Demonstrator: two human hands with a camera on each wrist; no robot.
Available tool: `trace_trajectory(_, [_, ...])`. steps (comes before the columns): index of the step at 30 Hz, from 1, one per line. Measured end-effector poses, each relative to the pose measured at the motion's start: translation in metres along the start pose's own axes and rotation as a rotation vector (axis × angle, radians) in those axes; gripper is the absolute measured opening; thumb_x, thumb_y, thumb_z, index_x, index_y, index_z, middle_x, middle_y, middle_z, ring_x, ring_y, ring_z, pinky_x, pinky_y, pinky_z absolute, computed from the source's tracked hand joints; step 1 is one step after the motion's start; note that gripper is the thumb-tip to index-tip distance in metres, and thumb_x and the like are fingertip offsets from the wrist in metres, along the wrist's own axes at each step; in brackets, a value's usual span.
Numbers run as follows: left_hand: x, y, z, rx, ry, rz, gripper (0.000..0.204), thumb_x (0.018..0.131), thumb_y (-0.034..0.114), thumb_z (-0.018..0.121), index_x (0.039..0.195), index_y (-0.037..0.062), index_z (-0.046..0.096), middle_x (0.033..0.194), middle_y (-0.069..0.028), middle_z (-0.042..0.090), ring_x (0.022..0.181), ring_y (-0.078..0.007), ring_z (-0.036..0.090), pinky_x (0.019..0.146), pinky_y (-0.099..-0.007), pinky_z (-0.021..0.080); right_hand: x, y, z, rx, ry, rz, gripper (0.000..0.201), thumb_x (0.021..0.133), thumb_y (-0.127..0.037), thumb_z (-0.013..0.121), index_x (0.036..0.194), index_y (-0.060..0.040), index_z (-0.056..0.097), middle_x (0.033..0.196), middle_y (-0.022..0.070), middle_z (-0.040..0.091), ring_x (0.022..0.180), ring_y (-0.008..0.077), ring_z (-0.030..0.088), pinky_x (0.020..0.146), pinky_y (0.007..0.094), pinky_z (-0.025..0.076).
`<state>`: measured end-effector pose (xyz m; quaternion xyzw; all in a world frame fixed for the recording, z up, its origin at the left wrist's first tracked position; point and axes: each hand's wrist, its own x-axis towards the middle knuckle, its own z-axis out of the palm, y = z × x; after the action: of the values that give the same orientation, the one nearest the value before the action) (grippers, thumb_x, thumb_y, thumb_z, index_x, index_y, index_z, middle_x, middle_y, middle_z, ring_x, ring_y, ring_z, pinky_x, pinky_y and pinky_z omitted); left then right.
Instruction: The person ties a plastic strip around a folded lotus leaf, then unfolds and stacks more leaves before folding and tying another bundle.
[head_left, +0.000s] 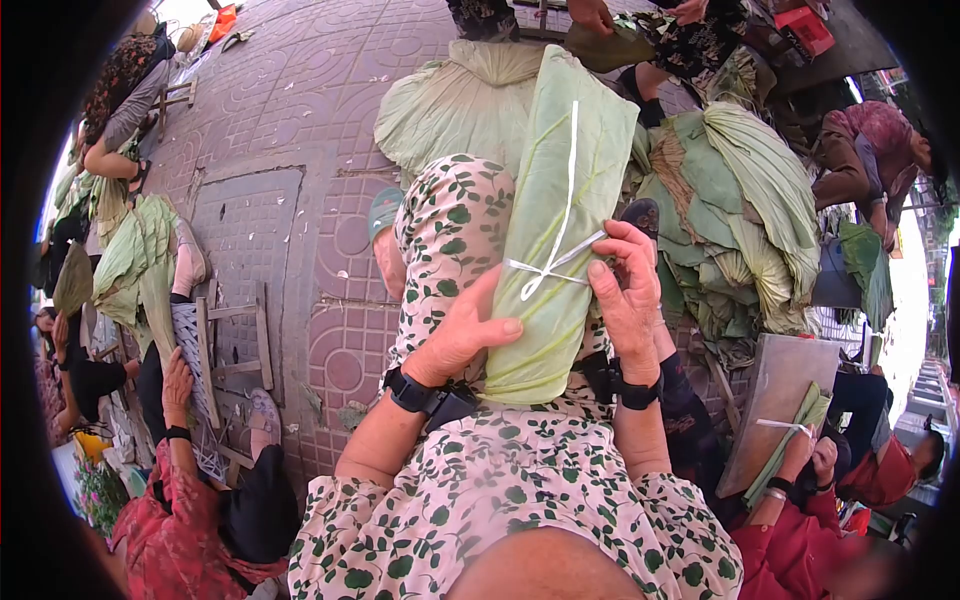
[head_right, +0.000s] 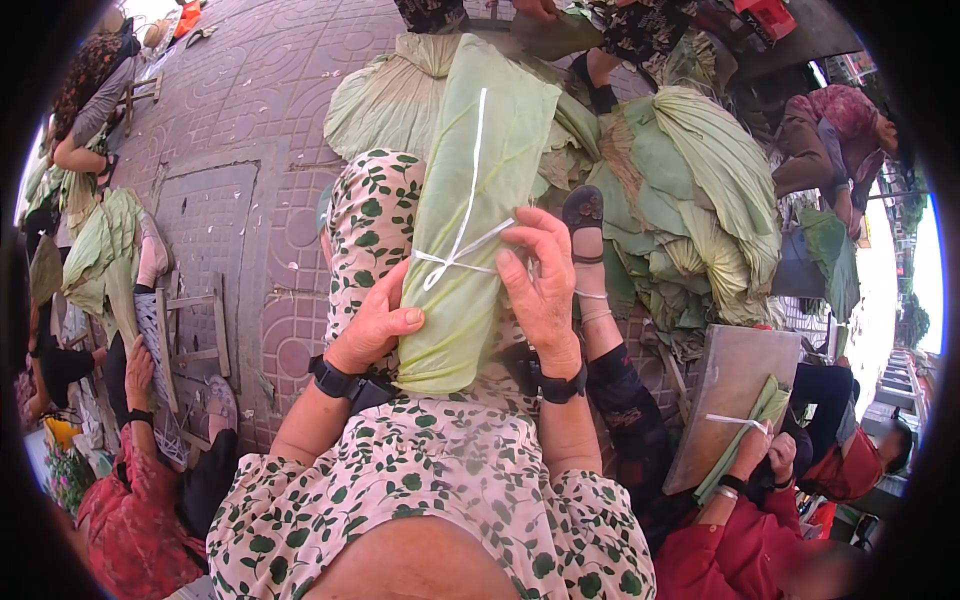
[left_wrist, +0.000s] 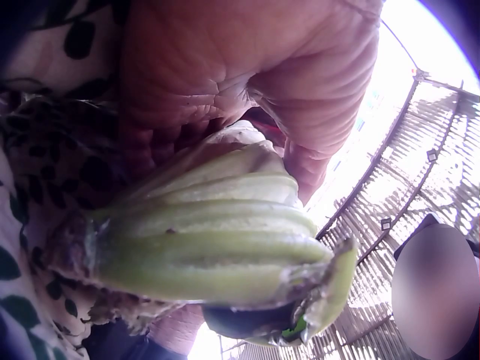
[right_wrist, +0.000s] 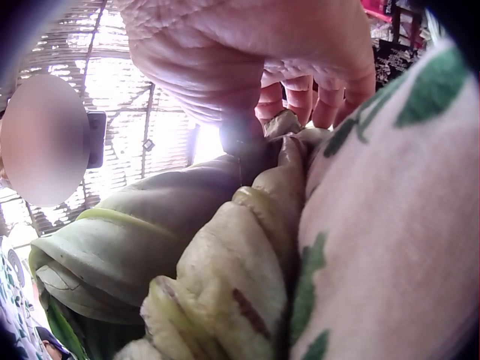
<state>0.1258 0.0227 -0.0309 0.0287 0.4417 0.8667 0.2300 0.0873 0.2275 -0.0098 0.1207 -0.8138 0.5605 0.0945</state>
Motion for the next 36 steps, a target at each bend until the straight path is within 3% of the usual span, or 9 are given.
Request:
trace_trajectory(27, [0.0020, -0.0037, -0.0036, -0.039, 0.018, -0.029, 0.093, 0.066, 0.029, 0.077, 0.138, -0.0014, 0.026, 0.129, -0.0103, 0.047, 0.116, -0.0182, 0.047, 0.099, -0.0307, 0.036, -0.0001, 0.0049, -0.0002, 0.020, -0.001, 0.013, 0.025, 0.084, -0.022, 0.062, 0.100, -0.0020, 0.059, 0.119, 0.0112, 0.047, 0.108, 0.0204, 0.046, 0.089, 0.0302, 0.038])
trace_trajectory(36, [0.0008, -0.0026, -0.0019, -0.014, 0.007, -0.005, 0.086, 0.070, 0.027, 0.072, 0.137, -0.0029, 0.028, 0.130, -0.0110, 0.045, 0.117, -0.0186, 0.045, 0.100, -0.0312, 0.034, 0.0002, 0.0044, -0.0006, 0.021, -0.003, 0.009, 0.025, 0.084, -0.021, 0.062, 0.100, -0.0018, 0.059, 0.120, 0.0109, 0.046, 0.107, 0.0197, 0.046, 0.090, 0.0301, 0.038])
